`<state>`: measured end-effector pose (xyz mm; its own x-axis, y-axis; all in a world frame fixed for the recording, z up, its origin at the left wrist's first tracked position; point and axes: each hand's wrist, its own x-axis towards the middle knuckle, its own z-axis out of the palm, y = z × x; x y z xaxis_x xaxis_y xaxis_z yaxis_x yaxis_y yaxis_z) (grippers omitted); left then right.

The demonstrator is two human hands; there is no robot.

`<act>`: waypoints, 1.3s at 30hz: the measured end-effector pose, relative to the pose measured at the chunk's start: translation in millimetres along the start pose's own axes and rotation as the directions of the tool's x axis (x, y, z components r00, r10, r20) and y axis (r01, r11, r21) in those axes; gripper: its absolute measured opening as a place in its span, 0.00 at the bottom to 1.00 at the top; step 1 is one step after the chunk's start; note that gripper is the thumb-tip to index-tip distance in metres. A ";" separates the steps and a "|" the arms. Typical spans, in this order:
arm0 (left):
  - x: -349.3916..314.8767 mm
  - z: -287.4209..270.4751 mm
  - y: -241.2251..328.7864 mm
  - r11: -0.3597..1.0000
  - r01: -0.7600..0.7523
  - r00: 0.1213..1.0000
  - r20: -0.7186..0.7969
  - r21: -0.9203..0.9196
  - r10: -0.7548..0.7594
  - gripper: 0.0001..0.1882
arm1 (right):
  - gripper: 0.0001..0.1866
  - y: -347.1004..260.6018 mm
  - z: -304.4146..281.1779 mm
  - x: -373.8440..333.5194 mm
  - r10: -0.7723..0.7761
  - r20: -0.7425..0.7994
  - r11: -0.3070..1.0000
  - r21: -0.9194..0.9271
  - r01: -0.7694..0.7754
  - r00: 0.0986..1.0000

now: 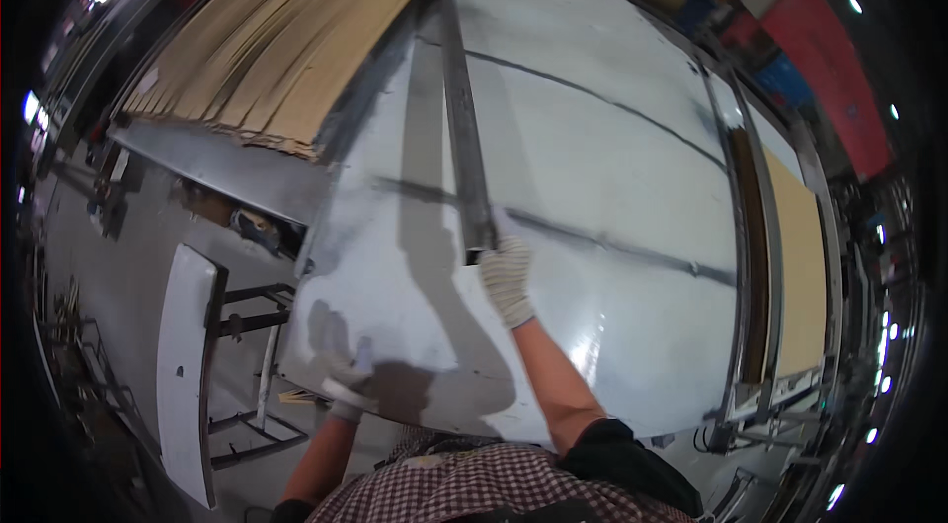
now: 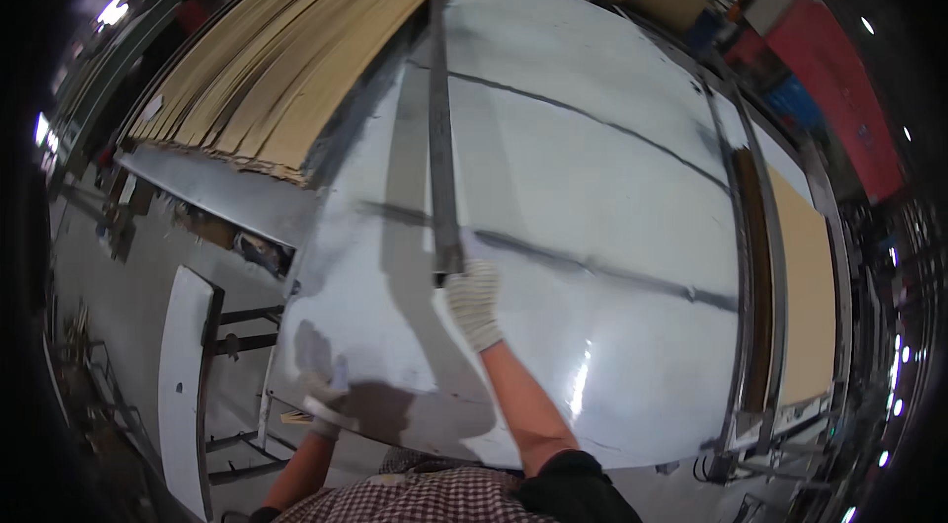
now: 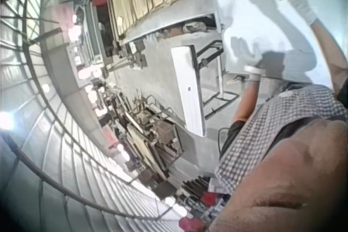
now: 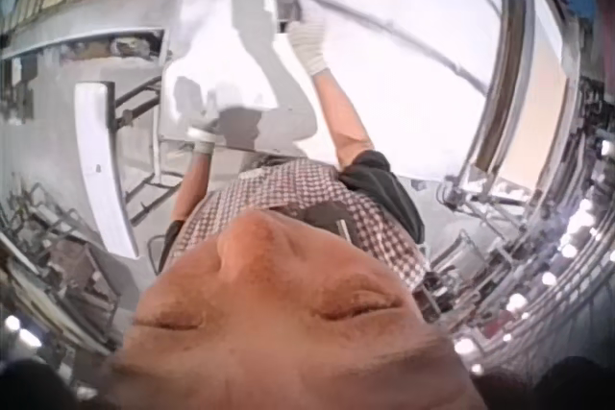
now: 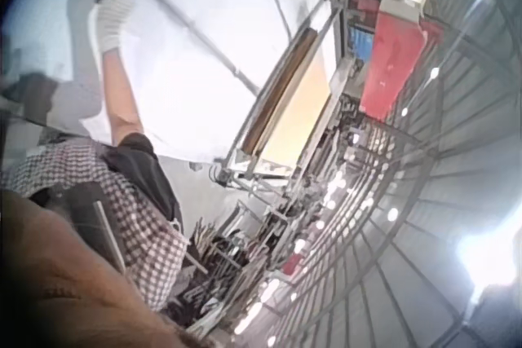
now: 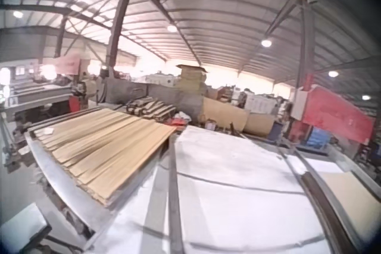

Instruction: Operating machinery and arranging wood veneer slats on a panel assembly line.

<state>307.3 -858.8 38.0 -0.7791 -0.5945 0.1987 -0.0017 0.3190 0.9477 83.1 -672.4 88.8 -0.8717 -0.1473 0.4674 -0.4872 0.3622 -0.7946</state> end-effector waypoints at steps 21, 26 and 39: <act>-126.7 289.8 82.3 0.983 0.015 0.865 0.491 0.181 -0.104 0.47 | 0.14 88.1 -684.5 -523.2 0.686 -0.720 0.573 0.446 -0.687 0.105; -83.2 280.7 41.6 0.872 0.091 0.878 0.374 0.480 -0.298 0.48 | 0.25 203.9 -806.7 -425.0 0.396 -0.833 0.560 -0.114 -0.820 0.386; -94.5 233.8 22.5 0.555 0.025 0.905 0.217 0.832 -0.365 0.48 | 0.07 423.5 -955.1 -488.3 0.738 -0.606 0.437 0.092 -0.895 0.298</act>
<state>234.3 -622.9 -17.8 -0.8406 -0.4947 -0.2205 -0.5415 0.7761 0.3231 352.3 431.9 -105.8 -0.5876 0.7808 -0.2123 0.5624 0.2054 -0.8009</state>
